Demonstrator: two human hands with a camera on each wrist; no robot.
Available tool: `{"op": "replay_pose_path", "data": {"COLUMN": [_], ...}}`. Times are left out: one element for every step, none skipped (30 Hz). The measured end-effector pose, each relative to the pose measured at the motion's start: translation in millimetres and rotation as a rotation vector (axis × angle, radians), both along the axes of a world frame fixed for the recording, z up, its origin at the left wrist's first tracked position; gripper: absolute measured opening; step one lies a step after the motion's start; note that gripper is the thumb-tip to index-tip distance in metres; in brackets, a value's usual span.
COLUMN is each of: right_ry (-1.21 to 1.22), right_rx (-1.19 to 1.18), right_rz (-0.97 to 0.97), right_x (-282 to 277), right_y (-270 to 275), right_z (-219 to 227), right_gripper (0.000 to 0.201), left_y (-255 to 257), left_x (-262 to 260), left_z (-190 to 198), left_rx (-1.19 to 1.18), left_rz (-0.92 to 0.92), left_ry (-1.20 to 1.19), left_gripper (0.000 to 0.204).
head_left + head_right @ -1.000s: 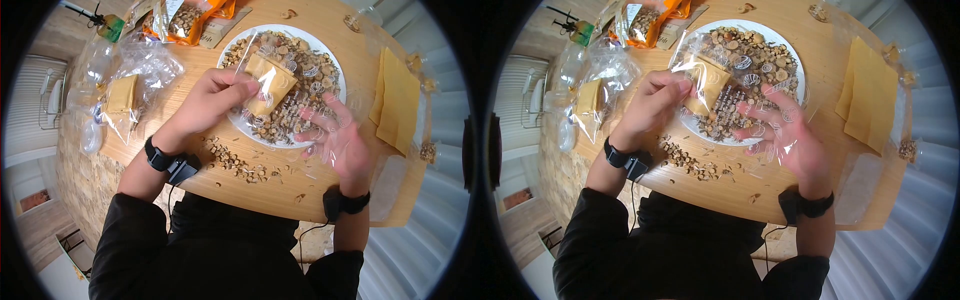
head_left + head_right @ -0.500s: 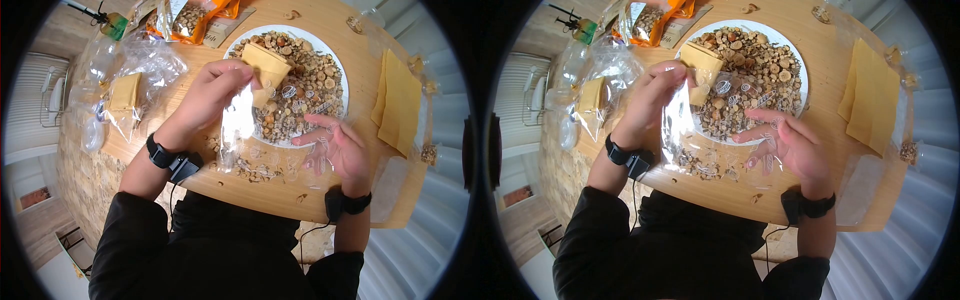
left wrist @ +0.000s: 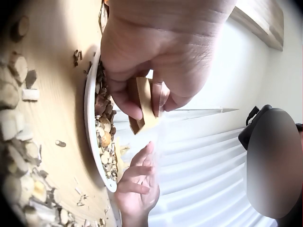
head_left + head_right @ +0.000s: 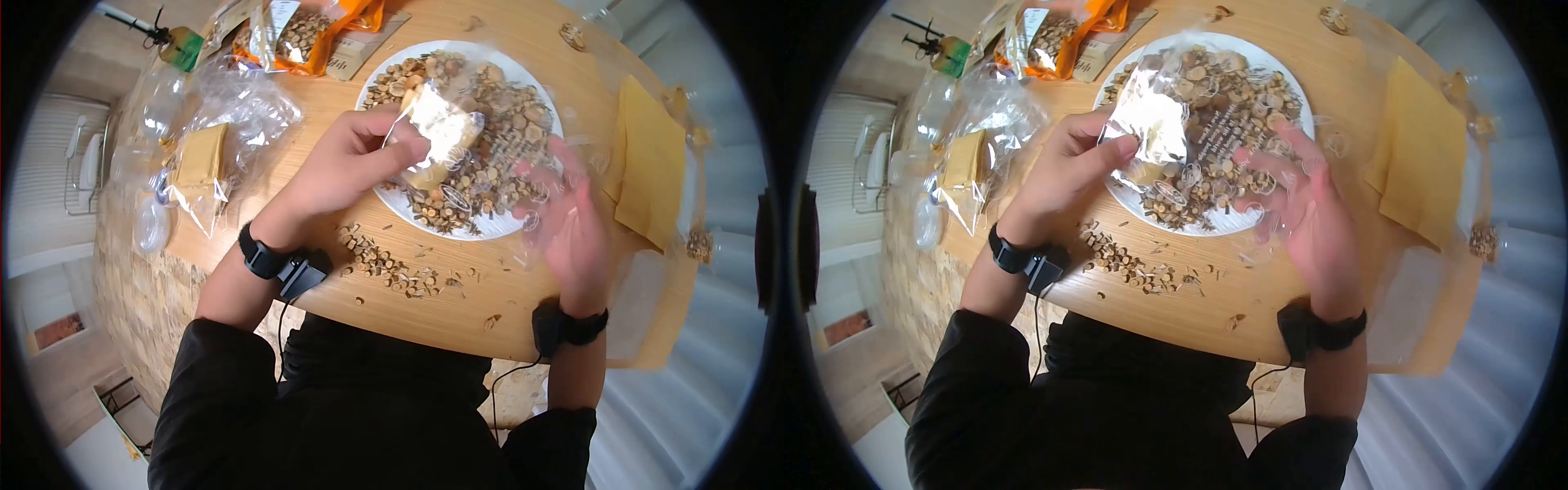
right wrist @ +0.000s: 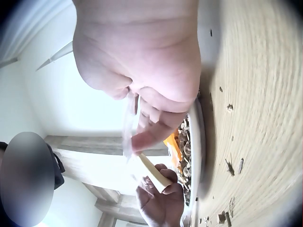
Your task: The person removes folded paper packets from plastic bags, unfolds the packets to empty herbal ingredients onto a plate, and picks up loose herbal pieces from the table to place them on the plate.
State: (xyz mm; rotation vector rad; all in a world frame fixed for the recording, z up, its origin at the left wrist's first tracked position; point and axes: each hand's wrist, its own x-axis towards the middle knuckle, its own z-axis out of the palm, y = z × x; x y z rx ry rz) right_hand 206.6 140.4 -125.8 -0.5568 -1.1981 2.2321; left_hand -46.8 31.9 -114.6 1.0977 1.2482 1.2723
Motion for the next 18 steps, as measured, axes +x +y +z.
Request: {"op": "replay_pose_path", "data": {"right_ry": [-0.004,-0.009,-0.018,-0.034,0.032,0.095,0.142,0.187,0.168,0.224,0.279,0.265,0.252,0.246,0.242,0.126,0.003,-0.041], "right_rx": [0.002,-0.047,-0.091,-0.077,-0.069,-0.057,-0.058,-0.058,-0.032,-0.047,-0.057,-0.019,-0.093,-0.172,-0.152,0.026,0.203,0.327], "right_rz": [-0.02,-0.024,-0.04,-0.086,-0.021,0.041,0.078,0.116,0.06,0.074,0.099,0.065,-0.021,-0.104,-0.129,-0.286,-0.43,-0.53], "right_x": [-0.7,-2.7,-2.8,-1.1,0.6,3.2,4.4,6.0,8.5,10.0,13.1,16.2,19.0,25.1,35.4,46.5,57.7,72.7], "right_y": [-0.4,-0.9,-0.3,1.9,5.3,8.4,11.7,13.1,12.5,15.3,19.1,20.6,20.3,19.0,17.5,14.5,10.4,-0.7], "right_z": [0.7,1.7,3.7,4.3,2.2,-0.3,-3.1,-5.6,-8.3,-8.8,-2.8,7.0,16.0,24.0,33.2,45.8,58.3,70.3], "right_gripper": [0.058,0.061,0.064,0.064,0.064,0.064,0.062,0.06,0.06,0.057,0.055,0.055,0.052,0.05,0.05,0.051,0.051,0.05], "left_y": [2.3,1.5,1.0,0.7,0.6,0.0,-1.1,-4.7,-7.0,-5.2,-4.2,-4.5,-3.9,-3.4,-3.0,-3.8,-2.4,-1.1], "left_x": [0.7,2.0,5.6,11.3,15.8,15.9,12.4,5.4,0.5,3.1,5.2,-1.7,-8.7,-9.2,-8.5,-7.8,-4.1,1.9], "left_z": [-2.4,-2.3,-0.1,3.4,5.0,4.1,1.8,-4.0,-8.0,-5.4,-2.6,-10.0,-17.8,-13.8,-12.3,-12.0,-10.0,-6.5], "left_rx": [-0.02,-0.045,-0.034,-0.044,-0.058,-0.047,-0.029,0.032,0.093,0.106,0.116,0.161,0.207,0.163,0.176,0.143,0.109,0.127], "left_rz": [0.009,0.029,-0.008,0.075,0.149,0.147,0.145,0.119,0.093,0.048,0.006,-0.039,-0.075,-0.044,-0.072,-0.026,0.03,0.055], "left_ry": [0.1,0.056,0.043,-0.059,-0.166,-0.072,0.021,-0.053,-0.126,-0.282,-0.437,-0.375,-0.311,-0.24,-0.249,-0.224,-0.202,-0.275], "left_gripper": [0.018,0.013,0.013,0.012,0.011,0.015,0.02,0.027,0.034,0.037,0.041,0.04,0.039,0.031,0.031,0.026,0.021,0.013]}}
